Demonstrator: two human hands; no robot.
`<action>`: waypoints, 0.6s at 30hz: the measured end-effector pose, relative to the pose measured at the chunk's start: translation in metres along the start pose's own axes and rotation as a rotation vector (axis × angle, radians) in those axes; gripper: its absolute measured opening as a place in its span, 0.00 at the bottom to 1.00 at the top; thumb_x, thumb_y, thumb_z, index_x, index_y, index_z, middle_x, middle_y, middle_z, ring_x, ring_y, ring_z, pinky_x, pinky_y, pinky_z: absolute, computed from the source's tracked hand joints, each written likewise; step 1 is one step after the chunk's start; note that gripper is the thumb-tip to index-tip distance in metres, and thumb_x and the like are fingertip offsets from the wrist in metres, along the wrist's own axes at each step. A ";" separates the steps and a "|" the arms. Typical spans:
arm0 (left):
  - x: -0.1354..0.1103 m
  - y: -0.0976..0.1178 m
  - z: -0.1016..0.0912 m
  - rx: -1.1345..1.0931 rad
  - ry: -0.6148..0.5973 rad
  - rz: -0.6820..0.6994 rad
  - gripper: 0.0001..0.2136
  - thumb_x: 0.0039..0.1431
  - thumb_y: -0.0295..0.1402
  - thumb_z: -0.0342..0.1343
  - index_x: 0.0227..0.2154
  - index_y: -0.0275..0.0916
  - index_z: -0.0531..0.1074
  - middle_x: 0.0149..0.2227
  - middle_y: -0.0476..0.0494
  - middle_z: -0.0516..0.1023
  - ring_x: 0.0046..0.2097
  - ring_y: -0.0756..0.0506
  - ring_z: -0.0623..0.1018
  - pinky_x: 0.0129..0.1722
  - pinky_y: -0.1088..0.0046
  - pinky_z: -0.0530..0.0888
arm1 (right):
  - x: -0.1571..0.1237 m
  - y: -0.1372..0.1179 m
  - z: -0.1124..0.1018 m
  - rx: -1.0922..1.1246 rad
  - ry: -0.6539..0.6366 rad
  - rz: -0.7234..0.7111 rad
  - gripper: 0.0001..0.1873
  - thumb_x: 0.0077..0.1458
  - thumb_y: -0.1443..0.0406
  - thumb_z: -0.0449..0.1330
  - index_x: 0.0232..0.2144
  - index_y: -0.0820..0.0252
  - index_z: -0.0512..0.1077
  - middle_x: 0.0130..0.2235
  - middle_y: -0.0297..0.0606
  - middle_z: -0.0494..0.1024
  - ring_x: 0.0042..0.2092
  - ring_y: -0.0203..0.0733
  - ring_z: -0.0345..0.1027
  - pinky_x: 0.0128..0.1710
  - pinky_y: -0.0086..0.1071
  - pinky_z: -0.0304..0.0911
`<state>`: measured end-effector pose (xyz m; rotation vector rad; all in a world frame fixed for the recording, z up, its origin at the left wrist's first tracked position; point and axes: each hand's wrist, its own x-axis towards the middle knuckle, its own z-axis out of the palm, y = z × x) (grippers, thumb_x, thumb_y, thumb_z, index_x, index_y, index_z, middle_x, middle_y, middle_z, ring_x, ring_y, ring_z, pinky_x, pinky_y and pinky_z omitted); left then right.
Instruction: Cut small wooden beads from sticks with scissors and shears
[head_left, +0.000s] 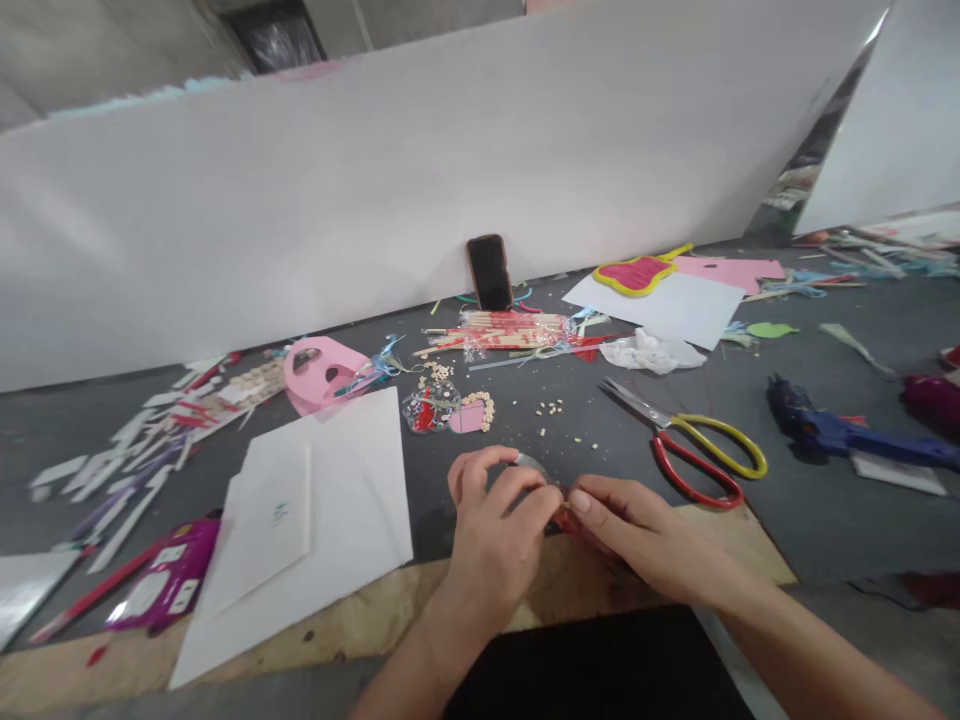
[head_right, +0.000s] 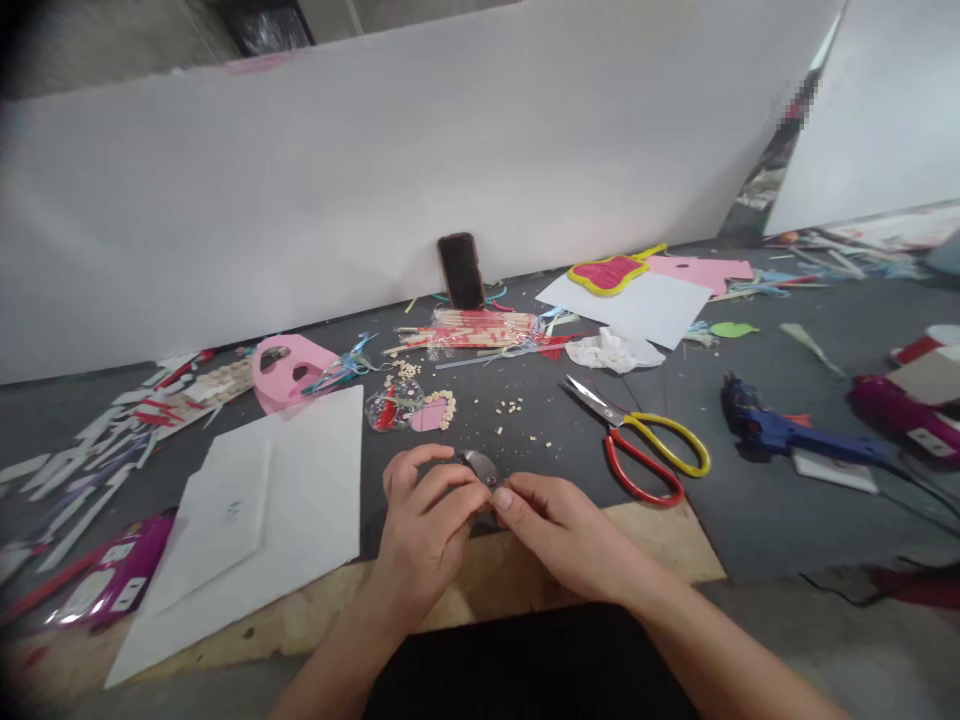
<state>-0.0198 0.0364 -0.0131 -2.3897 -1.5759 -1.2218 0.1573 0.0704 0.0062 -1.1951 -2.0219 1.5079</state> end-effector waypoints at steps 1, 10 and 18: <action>0.001 0.001 0.000 -0.006 0.008 0.025 0.11 0.58 0.23 0.51 0.30 0.44 0.76 0.32 0.47 0.79 0.48 0.40 0.68 0.49 0.57 0.61 | 0.001 0.002 0.002 0.072 -0.016 0.005 0.22 0.62 0.50 0.47 0.23 0.57 0.58 0.23 0.27 0.58 0.26 0.32 0.51 0.23 0.27 0.50; 0.008 0.009 -0.001 -0.316 -0.121 -0.086 0.07 0.58 0.24 0.51 0.28 0.41 0.71 0.28 0.48 0.76 0.42 0.43 0.70 0.49 0.60 0.65 | 0.000 0.020 0.009 0.524 -0.052 -0.062 0.23 0.59 0.48 0.53 0.22 0.57 0.57 0.20 0.24 0.52 0.23 0.30 0.43 0.20 0.27 0.41; 0.008 0.004 0.007 -0.612 -0.385 -0.342 0.11 0.61 0.35 0.50 0.24 0.39 0.68 0.29 0.47 0.70 0.39 0.45 0.70 0.43 0.66 0.65 | -0.002 0.020 0.000 0.313 -0.029 -0.016 0.22 0.59 0.49 0.53 0.23 0.59 0.61 0.22 0.26 0.55 0.24 0.30 0.47 0.21 0.26 0.43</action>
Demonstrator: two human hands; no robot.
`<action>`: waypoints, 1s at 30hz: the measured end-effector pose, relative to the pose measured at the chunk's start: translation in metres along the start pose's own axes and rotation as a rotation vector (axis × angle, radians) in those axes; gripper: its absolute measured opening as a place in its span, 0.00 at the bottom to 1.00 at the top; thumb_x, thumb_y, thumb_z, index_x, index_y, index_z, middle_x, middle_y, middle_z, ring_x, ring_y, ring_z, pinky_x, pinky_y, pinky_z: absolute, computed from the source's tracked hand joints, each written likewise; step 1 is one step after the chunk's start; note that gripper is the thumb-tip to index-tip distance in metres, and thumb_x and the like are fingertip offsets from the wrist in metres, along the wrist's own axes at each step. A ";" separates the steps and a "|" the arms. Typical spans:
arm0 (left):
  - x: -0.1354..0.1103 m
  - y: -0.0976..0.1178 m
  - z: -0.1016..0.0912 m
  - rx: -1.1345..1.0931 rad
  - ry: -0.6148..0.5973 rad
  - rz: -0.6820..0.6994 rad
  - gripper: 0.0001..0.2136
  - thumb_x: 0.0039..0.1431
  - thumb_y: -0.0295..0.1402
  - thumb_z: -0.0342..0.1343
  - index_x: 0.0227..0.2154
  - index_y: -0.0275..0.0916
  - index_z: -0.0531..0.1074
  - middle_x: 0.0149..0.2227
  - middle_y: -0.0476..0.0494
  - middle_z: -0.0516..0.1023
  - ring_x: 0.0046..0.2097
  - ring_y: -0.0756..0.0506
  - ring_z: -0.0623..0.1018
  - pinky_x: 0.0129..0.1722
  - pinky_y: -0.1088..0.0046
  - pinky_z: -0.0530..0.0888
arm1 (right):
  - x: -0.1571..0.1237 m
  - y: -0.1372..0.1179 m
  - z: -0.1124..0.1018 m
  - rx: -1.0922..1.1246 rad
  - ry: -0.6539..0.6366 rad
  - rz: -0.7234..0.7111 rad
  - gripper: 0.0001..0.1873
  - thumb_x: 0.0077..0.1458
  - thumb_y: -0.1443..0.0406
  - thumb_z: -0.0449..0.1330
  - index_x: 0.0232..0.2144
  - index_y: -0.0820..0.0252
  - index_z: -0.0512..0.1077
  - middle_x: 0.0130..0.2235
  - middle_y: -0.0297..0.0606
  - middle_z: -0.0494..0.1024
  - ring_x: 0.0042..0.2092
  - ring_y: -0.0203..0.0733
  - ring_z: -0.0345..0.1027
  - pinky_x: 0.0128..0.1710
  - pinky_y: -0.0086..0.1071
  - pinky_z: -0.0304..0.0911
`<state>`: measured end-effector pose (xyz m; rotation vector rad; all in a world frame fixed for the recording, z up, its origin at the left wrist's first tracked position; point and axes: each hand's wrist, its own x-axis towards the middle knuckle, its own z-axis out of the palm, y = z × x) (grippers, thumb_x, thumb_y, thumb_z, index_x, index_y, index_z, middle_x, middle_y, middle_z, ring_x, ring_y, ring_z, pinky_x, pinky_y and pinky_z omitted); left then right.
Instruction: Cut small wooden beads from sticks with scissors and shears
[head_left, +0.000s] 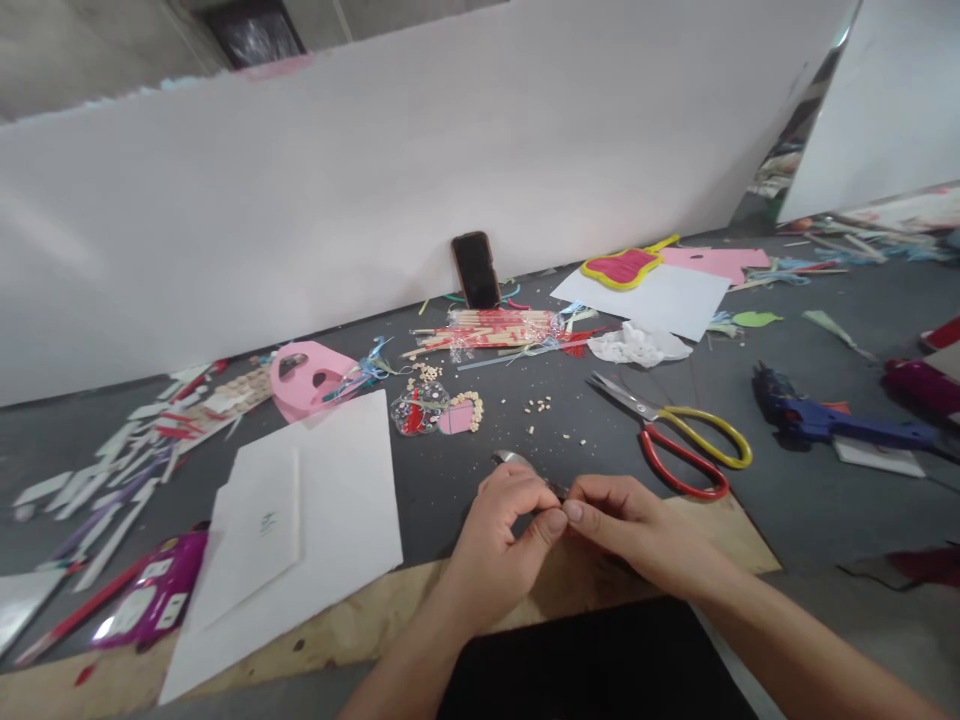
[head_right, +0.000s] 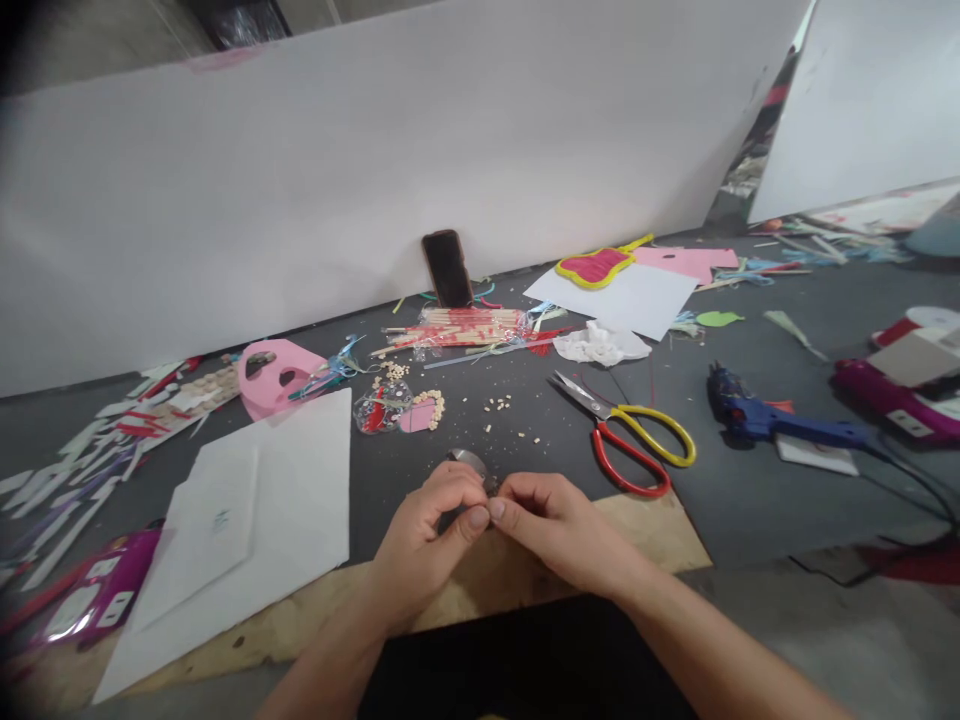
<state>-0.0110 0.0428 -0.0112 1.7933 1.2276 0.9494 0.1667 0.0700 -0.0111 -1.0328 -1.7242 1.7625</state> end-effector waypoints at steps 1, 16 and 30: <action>0.000 -0.001 0.001 -0.030 0.005 -0.041 0.10 0.60 0.35 0.51 0.25 0.39 0.69 0.30 0.47 0.70 0.38 0.45 0.70 0.42 0.67 0.65 | -0.001 0.000 0.000 -0.004 -0.003 0.002 0.21 0.59 0.50 0.53 0.23 0.59 0.61 0.22 0.26 0.55 0.24 0.30 0.47 0.21 0.26 0.44; -0.005 0.001 0.014 -0.385 -0.010 -0.310 0.14 0.58 0.41 0.52 0.22 0.37 0.67 0.25 0.49 0.66 0.31 0.48 0.65 0.34 0.73 0.62 | -0.012 -0.008 -0.001 -0.499 0.049 -0.334 0.14 0.64 0.64 0.46 0.26 0.57 0.63 0.27 0.31 0.66 0.28 0.33 0.60 0.28 0.25 0.57; -0.031 -0.038 -0.011 -0.551 0.619 -0.428 0.11 0.52 0.41 0.62 0.32 0.37 0.74 0.31 0.47 0.76 0.36 0.49 0.72 0.39 0.77 0.67 | -0.009 0.036 0.010 -1.298 0.331 -0.254 0.14 0.52 0.63 0.62 0.41 0.59 0.68 0.36 0.42 0.73 0.38 0.49 0.69 0.35 0.38 0.63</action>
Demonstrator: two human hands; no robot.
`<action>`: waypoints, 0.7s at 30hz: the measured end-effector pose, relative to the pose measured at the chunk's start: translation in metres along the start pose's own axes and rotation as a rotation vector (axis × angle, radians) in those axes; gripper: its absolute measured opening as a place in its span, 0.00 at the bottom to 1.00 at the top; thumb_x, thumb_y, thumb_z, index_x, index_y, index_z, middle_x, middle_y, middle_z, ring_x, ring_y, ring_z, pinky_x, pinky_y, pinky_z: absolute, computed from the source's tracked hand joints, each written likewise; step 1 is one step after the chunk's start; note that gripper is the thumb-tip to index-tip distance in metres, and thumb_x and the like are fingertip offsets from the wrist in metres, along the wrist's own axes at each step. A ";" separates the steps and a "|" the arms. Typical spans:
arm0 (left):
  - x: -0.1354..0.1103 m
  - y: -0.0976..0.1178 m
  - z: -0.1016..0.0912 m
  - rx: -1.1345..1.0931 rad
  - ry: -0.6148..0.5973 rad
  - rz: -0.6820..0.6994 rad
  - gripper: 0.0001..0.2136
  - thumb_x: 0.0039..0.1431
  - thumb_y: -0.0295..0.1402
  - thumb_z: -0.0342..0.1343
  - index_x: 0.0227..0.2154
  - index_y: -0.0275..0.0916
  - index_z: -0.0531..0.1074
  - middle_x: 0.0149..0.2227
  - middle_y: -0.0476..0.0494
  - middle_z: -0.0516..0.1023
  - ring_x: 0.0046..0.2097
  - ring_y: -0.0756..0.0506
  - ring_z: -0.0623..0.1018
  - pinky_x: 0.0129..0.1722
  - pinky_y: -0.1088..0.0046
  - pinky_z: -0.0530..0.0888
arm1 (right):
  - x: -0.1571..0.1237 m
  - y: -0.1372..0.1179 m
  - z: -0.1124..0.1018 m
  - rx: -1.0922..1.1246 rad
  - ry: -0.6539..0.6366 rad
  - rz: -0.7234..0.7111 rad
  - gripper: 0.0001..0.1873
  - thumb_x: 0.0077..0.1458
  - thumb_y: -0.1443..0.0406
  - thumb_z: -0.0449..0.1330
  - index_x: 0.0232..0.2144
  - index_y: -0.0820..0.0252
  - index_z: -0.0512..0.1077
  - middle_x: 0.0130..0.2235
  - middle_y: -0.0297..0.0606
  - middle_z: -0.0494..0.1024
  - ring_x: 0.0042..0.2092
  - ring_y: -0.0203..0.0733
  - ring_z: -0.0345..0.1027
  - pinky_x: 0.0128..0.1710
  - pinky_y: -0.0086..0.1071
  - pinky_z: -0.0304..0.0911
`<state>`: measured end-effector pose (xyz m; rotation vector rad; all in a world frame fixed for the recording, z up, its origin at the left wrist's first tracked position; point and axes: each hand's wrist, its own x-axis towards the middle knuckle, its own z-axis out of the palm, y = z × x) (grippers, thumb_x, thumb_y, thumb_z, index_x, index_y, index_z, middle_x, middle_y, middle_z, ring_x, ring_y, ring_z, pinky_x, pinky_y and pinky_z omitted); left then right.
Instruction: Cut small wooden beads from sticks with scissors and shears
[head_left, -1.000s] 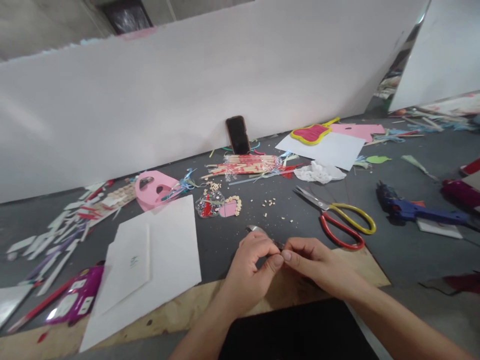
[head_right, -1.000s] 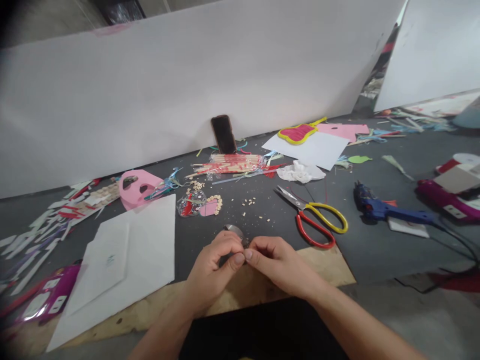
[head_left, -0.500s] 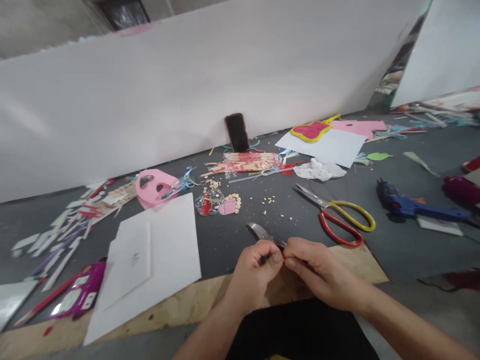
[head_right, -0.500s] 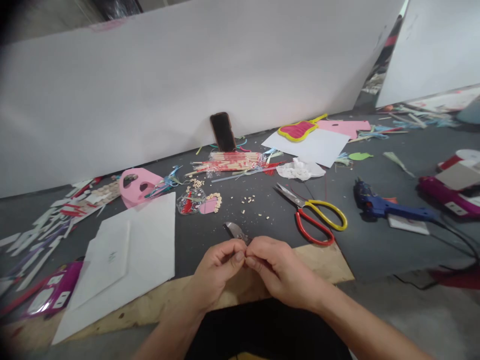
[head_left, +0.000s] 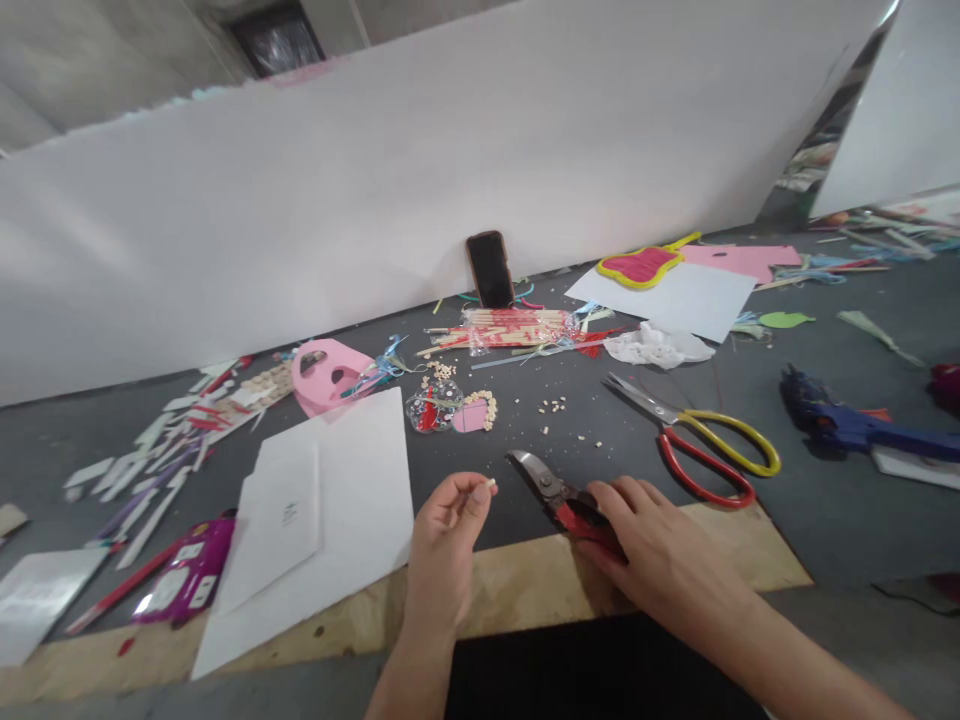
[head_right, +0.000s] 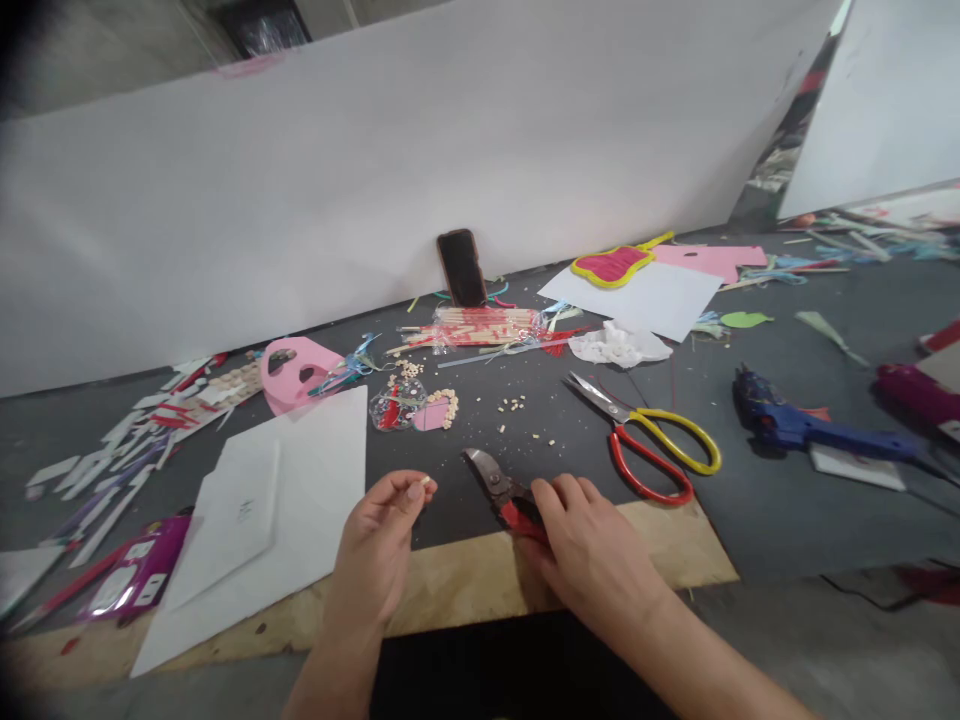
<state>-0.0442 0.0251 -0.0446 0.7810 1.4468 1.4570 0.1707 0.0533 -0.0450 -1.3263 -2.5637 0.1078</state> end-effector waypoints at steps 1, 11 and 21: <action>-0.001 -0.002 -0.001 -0.004 0.009 -0.011 0.12 0.51 0.41 0.62 0.32 0.37 0.74 0.31 0.47 0.76 0.36 0.49 0.72 0.39 0.77 0.67 | 0.001 -0.001 -0.001 -0.012 -0.003 -0.015 0.11 0.52 0.64 0.60 0.40 0.59 0.68 0.35 0.41 0.74 0.37 0.49 0.69 0.34 0.38 0.62; -0.009 -0.005 0.002 -0.084 -0.078 -0.079 0.12 0.53 0.42 0.61 0.31 0.37 0.75 0.33 0.47 0.75 0.37 0.50 0.72 0.41 0.74 0.69 | 0.010 0.012 -0.019 0.274 0.081 0.160 0.10 0.61 0.62 0.49 0.28 0.55 0.64 0.29 0.36 0.71 0.31 0.41 0.68 0.31 0.32 0.60; -0.005 0.004 0.034 -0.064 -0.175 0.002 0.13 0.54 0.43 0.59 0.31 0.37 0.74 0.31 0.47 0.74 0.35 0.50 0.71 0.38 0.74 0.70 | 0.000 0.010 -0.011 0.627 0.081 0.311 0.21 0.56 0.50 0.55 0.19 0.54 0.56 0.22 0.28 0.58 0.23 0.34 0.55 0.22 0.28 0.54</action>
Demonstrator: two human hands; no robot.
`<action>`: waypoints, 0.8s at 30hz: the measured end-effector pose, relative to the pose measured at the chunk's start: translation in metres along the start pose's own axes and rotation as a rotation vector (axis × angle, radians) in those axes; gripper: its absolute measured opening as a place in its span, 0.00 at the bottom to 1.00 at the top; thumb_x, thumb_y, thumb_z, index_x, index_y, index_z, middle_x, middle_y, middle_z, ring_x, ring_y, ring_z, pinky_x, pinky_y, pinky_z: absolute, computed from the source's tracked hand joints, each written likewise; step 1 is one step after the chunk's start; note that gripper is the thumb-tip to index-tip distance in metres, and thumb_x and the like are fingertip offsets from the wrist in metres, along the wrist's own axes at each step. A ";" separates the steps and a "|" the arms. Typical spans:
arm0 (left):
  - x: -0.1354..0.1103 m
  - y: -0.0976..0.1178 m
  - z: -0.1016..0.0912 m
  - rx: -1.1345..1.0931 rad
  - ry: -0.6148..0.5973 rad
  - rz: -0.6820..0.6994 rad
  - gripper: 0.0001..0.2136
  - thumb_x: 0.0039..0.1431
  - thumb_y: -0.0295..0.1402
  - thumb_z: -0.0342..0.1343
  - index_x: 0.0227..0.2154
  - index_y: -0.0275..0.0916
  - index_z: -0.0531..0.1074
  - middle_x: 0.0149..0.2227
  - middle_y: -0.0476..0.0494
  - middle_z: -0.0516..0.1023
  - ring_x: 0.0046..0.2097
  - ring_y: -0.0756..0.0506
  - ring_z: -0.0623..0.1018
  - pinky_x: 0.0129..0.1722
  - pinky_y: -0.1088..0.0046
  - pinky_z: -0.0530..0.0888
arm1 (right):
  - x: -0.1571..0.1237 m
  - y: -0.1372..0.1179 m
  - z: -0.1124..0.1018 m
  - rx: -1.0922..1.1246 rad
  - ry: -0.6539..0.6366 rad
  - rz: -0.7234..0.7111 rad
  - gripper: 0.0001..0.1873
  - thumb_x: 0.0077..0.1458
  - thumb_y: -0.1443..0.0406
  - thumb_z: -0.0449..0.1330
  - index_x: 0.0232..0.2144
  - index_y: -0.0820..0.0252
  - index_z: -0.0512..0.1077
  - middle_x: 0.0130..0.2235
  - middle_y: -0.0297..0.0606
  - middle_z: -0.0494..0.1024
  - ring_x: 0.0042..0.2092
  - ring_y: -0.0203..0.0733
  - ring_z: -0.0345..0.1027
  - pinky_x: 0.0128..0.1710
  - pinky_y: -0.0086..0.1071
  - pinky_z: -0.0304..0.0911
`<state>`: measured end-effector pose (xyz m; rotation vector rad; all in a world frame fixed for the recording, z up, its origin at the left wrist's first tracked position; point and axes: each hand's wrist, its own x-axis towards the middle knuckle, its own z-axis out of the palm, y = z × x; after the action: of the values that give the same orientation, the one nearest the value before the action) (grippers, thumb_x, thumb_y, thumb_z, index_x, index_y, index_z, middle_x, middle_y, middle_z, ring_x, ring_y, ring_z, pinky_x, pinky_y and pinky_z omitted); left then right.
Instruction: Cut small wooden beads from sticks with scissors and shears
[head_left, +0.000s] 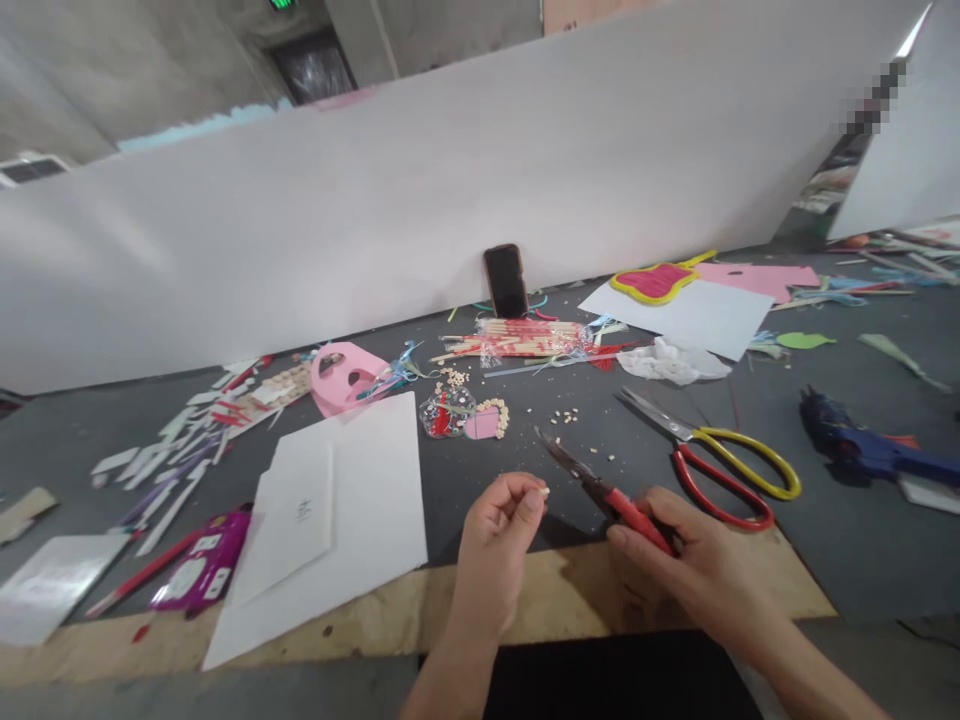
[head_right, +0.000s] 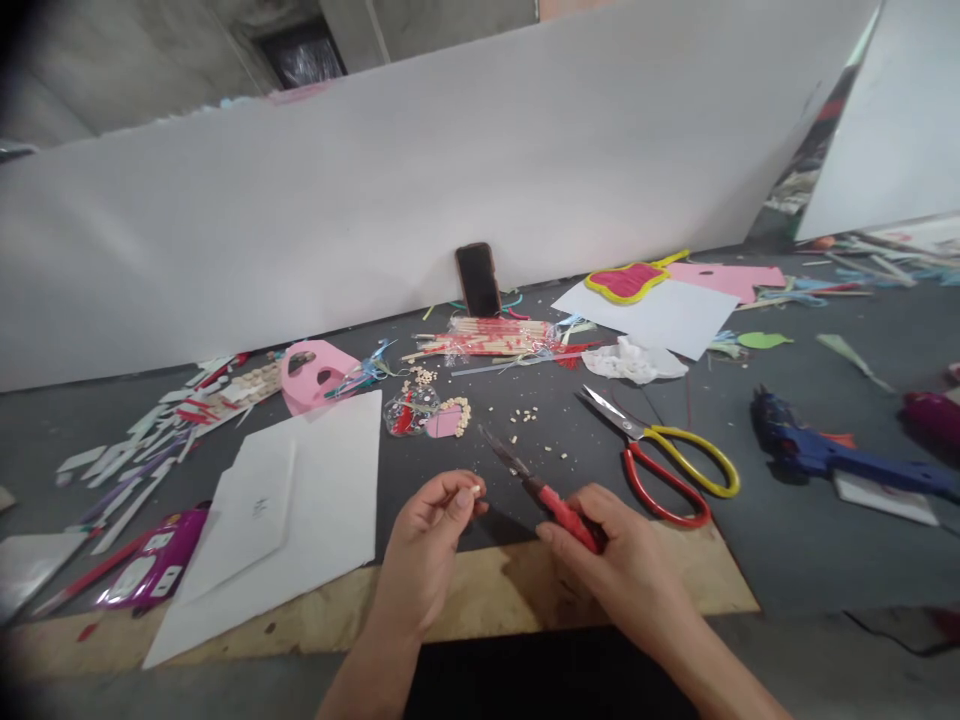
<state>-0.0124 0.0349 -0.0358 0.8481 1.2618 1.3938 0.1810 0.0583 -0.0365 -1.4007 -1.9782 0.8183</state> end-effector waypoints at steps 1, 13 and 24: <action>0.000 0.000 0.001 0.012 0.002 0.000 0.13 0.54 0.43 0.59 0.31 0.37 0.74 0.30 0.47 0.73 0.34 0.49 0.71 0.37 0.73 0.70 | -0.002 0.001 0.002 0.006 0.006 0.025 0.22 0.56 0.50 0.55 0.19 0.55 0.56 0.21 0.28 0.56 0.22 0.34 0.53 0.20 0.28 0.52; 0.000 0.000 0.009 0.079 0.020 0.038 0.12 0.56 0.42 0.57 0.32 0.37 0.74 0.28 0.50 0.72 0.33 0.50 0.70 0.36 0.75 0.67 | -0.004 -0.004 0.004 -0.045 0.193 -0.107 0.17 0.57 0.56 0.56 0.19 0.54 0.60 0.22 0.31 0.62 0.25 0.37 0.57 0.24 0.30 0.53; 0.008 0.007 0.014 0.145 0.128 0.051 0.14 0.55 0.45 0.58 0.33 0.37 0.73 0.27 0.50 0.72 0.29 0.51 0.69 0.29 0.78 0.64 | -0.009 -0.007 0.002 0.066 0.119 -0.123 0.13 0.58 0.57 0.56 0.23 0.54 0.65 0.25 0.34 0.68 0.29 0.40 0.65 0.28 0.31 0.61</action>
<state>-0.0023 0.0465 -0.0277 0.9061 1.4628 1.4287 0.1780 0.0481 -0.0332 -1.2473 -1.9086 0.7210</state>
